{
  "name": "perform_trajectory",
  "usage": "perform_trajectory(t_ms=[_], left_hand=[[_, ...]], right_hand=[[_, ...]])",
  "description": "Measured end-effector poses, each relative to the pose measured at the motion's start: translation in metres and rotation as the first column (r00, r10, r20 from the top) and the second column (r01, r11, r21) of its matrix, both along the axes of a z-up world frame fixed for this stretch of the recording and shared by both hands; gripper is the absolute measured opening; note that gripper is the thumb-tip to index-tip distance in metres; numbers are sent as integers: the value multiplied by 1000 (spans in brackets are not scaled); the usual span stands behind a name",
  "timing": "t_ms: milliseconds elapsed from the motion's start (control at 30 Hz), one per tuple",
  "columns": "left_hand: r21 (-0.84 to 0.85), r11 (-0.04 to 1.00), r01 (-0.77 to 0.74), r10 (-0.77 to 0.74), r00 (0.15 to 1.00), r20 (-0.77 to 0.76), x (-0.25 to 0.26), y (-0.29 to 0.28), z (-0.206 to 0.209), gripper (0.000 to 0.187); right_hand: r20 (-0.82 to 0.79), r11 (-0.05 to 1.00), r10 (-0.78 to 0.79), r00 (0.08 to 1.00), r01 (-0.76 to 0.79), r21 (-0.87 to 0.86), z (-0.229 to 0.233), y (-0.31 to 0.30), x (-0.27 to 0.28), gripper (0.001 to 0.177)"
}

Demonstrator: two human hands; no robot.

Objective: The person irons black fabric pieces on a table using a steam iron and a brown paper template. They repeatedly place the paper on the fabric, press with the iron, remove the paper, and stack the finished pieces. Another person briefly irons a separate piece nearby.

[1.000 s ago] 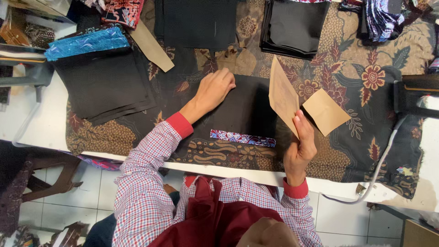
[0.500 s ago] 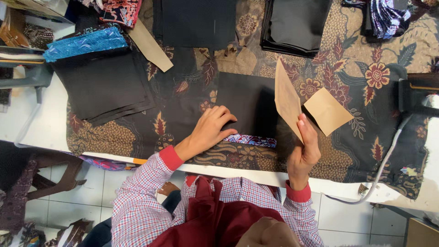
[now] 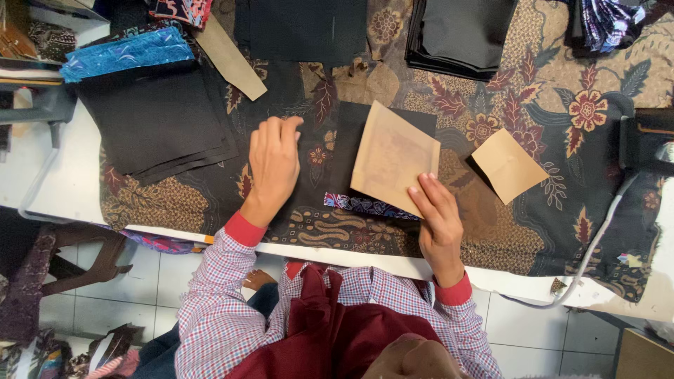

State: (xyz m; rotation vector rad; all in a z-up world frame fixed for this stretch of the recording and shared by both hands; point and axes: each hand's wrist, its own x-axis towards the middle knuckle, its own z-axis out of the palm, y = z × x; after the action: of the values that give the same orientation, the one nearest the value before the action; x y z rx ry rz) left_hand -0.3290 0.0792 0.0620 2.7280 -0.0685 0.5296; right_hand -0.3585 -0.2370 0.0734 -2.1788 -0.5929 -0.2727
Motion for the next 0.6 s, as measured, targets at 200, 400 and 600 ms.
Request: perform_trajectory(t_ms=[200,400,600], left_hand=[[-164,920,355,-380,911,-161,-4,0,3,71],[-119,862,492,-502,803,-320,2,-8,-24,91],[-113,864,491,-500,805,-319,1,-7,-30,94]], right_hand=[[-66,923,136,988,-151,-355,-18,6,5,55],[-162,872,149,975,-207,-443,-19,-6,7,53],[-182,880,94,979,-168,-445,-21,-8,13,48]])
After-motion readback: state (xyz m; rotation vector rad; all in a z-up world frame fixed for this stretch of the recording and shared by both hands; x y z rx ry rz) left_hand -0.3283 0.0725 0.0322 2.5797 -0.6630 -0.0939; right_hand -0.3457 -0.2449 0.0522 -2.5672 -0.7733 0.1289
